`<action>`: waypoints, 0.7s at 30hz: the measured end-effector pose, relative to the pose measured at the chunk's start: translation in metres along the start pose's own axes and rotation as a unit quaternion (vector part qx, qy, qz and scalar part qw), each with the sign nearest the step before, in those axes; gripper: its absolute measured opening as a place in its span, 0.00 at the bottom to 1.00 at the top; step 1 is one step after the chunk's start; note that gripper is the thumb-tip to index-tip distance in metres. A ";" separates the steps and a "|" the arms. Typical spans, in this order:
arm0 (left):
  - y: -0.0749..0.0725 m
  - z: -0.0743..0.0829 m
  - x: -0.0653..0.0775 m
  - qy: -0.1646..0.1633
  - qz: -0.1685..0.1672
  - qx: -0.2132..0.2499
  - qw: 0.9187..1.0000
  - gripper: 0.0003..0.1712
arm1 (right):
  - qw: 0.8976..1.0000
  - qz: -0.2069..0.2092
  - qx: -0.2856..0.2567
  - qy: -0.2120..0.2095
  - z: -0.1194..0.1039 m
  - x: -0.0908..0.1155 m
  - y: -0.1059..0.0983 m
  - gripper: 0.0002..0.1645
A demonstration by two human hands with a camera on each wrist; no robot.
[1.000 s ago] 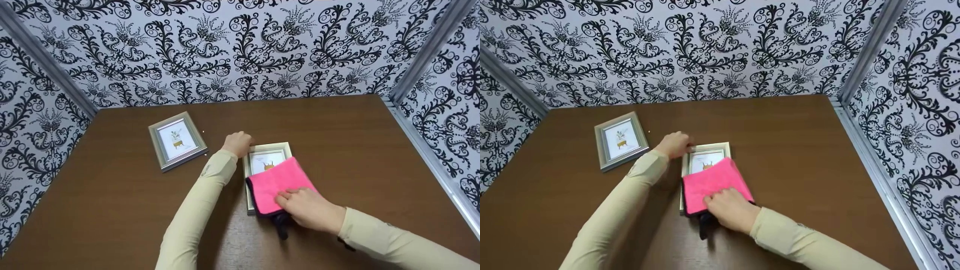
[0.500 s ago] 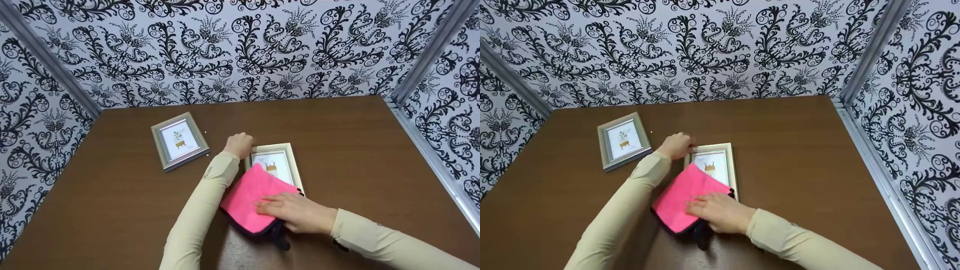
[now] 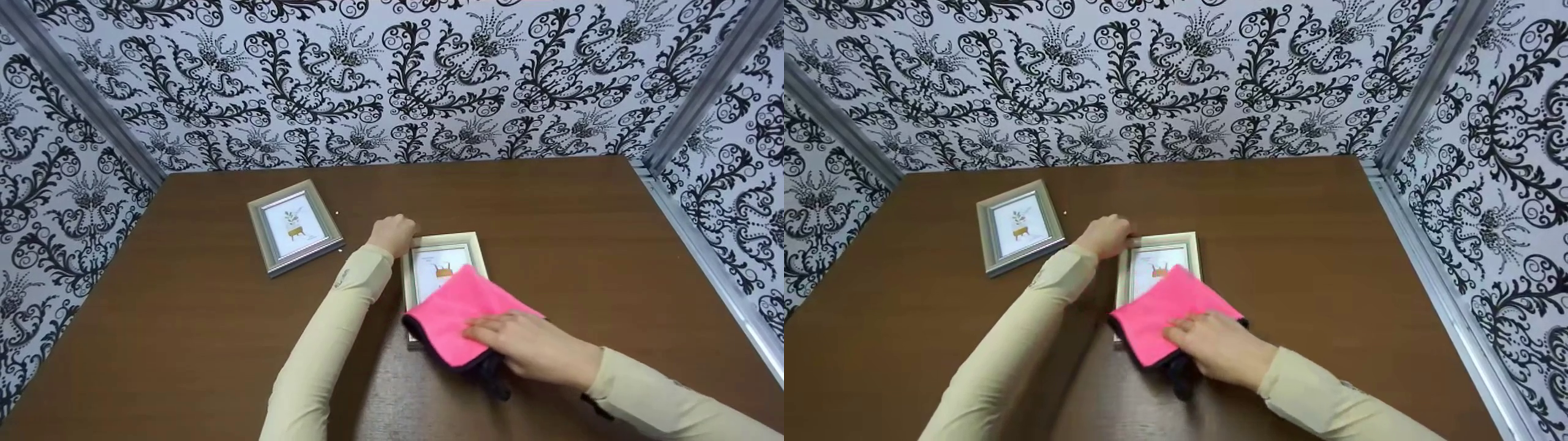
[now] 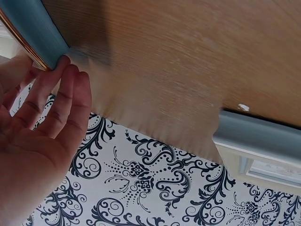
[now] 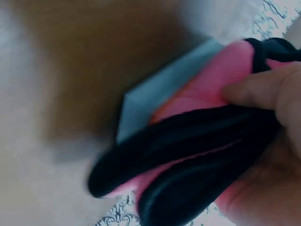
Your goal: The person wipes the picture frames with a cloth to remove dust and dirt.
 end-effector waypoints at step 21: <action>0.002 -0.002 -0.002 0.008 -0.019 -0.001 1.000 0.09 | 0.976 -0.014 0.206 -0.063 -0.065 -0.017 0.028 0.23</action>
Point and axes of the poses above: each hand's wrist, its own x-axis away from the middle knuckle, its own y-axis out of the palm, z = x × y, the point moved 9 cm from there along -x, towards the middle knuckle, and after that the axes turned 8 degrees about -z, right-handed, at the moved point
